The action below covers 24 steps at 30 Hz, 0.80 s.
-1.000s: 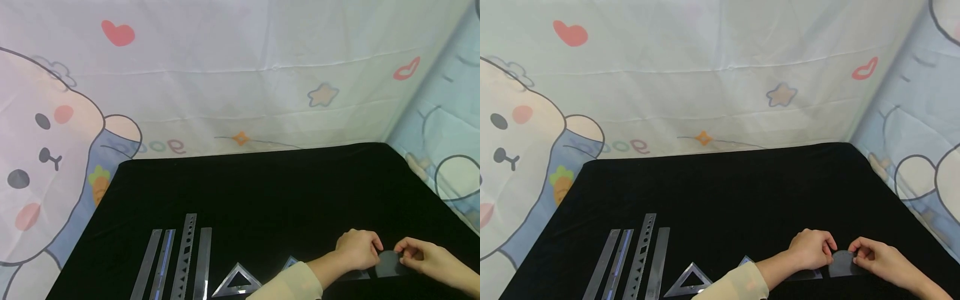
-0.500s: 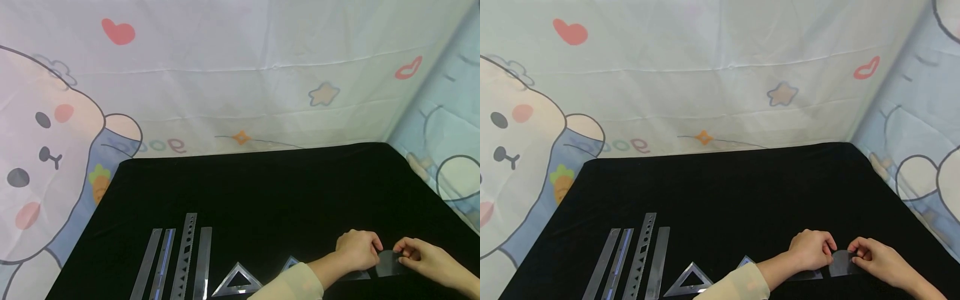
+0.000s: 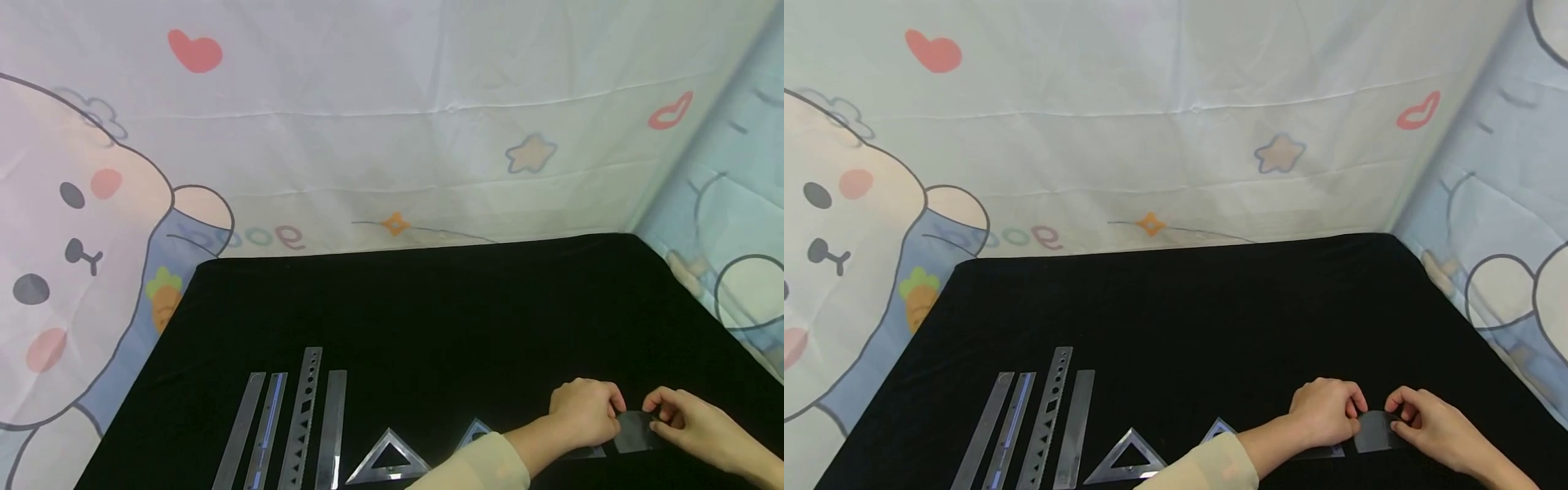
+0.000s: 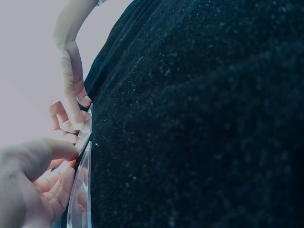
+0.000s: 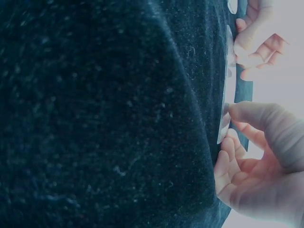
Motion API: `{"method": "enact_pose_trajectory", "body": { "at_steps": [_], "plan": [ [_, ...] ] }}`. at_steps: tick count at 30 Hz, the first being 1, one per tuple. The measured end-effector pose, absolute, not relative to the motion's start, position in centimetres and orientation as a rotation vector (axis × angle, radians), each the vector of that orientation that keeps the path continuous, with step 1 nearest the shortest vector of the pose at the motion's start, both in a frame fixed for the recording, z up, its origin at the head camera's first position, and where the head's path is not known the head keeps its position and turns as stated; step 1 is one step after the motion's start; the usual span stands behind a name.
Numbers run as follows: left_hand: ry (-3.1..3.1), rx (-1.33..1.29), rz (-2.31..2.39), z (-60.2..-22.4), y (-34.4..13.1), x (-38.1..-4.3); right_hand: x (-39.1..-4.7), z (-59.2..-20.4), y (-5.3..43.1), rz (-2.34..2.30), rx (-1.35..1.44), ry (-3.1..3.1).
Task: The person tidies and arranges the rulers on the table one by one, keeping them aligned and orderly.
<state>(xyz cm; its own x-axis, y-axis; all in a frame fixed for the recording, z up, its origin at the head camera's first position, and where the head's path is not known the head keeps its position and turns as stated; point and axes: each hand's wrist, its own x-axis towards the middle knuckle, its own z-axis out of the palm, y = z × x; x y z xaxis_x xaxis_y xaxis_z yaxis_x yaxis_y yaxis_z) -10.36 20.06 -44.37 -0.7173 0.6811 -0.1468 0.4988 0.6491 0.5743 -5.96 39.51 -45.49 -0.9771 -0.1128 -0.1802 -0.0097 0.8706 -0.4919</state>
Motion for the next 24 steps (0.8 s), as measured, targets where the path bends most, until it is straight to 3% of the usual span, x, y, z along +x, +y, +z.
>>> {"method": "enact_pose_trajectory", "body": {
  "at_steps": [24],
  "plan": [
    [2.473, 0.981, 0.865, -43.7, 18.2, -11.4, -7.6, -44.9, 39.0, -0.644, -0.047, 2.893]
  ]
}}
